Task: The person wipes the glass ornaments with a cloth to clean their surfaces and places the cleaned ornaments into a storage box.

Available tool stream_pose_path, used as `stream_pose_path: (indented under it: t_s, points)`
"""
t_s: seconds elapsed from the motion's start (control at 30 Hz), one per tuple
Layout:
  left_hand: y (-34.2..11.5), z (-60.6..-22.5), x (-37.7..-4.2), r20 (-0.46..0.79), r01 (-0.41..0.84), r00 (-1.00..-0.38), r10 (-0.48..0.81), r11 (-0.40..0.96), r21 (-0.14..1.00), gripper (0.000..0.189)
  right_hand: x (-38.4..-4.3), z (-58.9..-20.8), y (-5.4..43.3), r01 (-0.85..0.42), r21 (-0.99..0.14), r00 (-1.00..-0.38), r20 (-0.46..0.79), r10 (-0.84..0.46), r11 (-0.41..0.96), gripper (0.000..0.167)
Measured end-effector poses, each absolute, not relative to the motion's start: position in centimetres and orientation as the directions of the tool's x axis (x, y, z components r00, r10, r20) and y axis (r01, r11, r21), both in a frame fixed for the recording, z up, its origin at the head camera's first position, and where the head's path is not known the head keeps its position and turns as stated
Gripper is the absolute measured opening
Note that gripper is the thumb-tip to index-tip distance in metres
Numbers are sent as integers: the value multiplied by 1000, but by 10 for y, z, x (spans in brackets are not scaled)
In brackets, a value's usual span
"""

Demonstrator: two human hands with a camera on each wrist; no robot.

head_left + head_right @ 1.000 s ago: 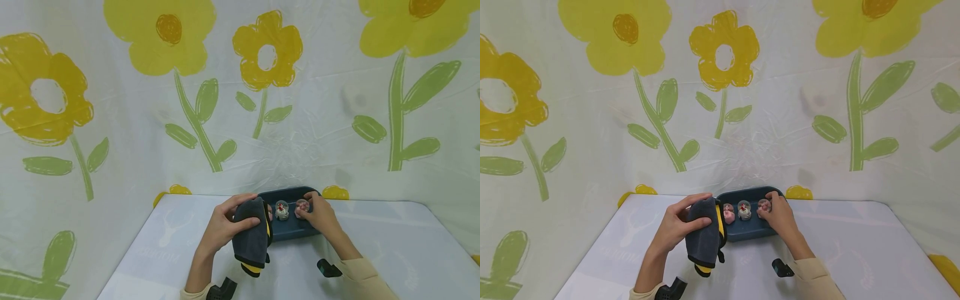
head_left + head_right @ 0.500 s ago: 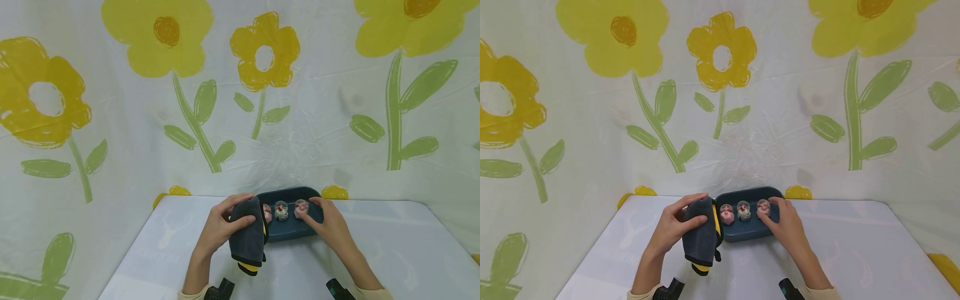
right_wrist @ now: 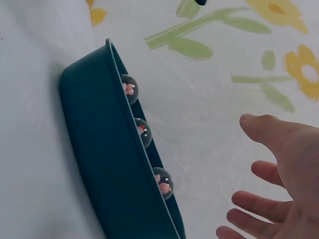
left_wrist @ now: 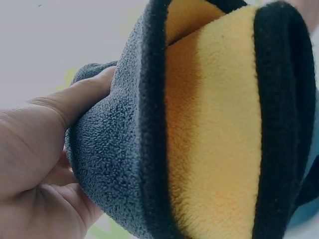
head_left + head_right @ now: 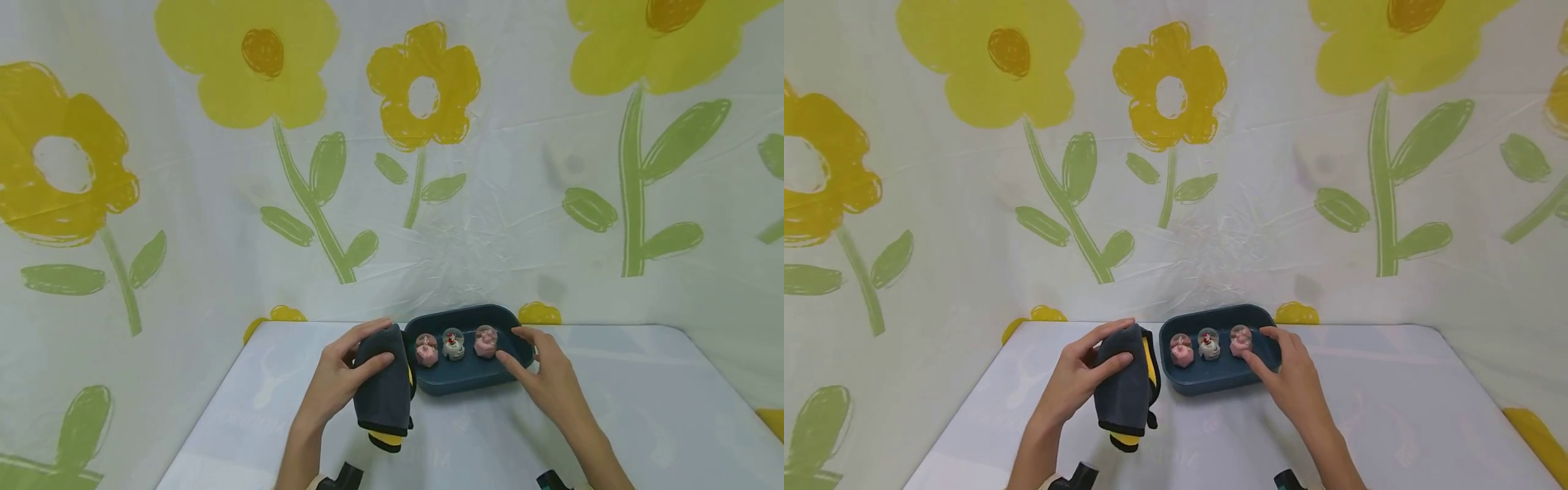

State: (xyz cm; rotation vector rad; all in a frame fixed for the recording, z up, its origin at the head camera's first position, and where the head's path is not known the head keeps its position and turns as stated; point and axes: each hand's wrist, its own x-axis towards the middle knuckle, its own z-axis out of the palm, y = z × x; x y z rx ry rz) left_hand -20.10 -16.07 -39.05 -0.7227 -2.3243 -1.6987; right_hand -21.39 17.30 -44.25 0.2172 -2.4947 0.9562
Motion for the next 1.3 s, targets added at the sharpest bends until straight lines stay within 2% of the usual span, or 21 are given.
stream_pose_path:
  t_s: [0.23,0.47,0.8,1.13,1.3]
  points:
    - [-181,-402,-203,437,495,-869,234,360,791,45,-210,-443,175,-321,-603,-875,485,16,730,52]
    - [-198,-414,-201,425,442,-892,155,499,746,41,-209,-443,176,-321,-608,-878,478,12,726,52]
    - [-227,-424,-200,445,405,-889,110,641,651,38,-209,-443,175,-315,-618,-888,460,6,721,53]
    - [-242,-430,-205,431,308,-898,87,824,475,37,-210,-443,175,-313,-627,-896,443,-4,714,55]
    - [-239,-437,-210,400,276,-912,96,863,424,36,-209,-444,176,-314,-633,-896,443,-2,707,53]
